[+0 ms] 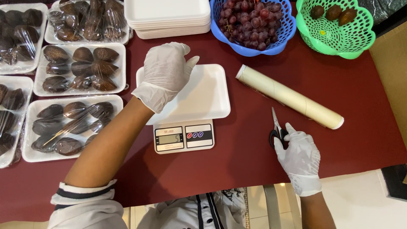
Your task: The person is sorting and weighing grapes by cutting them into smaller clusters and placing them on a foam tray on a digital scale.
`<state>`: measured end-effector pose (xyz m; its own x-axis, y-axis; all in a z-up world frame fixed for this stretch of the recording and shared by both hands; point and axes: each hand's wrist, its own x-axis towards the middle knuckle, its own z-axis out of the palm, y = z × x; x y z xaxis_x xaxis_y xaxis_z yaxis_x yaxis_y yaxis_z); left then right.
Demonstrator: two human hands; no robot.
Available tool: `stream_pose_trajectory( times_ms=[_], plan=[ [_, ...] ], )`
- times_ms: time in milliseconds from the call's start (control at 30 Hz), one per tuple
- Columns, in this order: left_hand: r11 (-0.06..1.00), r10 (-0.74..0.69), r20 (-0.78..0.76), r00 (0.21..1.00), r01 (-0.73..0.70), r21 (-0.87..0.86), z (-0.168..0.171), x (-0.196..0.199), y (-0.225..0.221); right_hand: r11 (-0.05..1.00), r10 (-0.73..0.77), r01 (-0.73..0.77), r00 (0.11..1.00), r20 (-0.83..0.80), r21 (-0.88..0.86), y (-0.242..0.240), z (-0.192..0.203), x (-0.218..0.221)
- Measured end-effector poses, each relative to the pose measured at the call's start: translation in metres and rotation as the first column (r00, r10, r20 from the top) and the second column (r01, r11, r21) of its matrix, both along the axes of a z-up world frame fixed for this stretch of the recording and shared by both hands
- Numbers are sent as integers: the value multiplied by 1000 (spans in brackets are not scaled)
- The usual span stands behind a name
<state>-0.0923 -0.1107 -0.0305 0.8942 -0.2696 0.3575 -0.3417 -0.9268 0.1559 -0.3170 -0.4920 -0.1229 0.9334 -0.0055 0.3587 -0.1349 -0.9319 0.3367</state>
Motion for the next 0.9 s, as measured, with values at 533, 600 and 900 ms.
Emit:
stream_pose_trajectory(
  times_ms=[533, 600, 900],
  plan=[
    [999, -28, 29, 999, 29, -30, -1, -5, 10, 812, -71, 360, 843, -533, 461, 18, 70, 33],
    [998, -10, -36, 999, 7, -61, 3, -8, 9, 830, -52, 337, 839, -541, 443, 15, 73, 35],
    [998, -56, 39, 998, 56, 17, 8, -6, 10, 589, 52, 353, 881, -470, 727, 28, 105, 28]
  ],
)
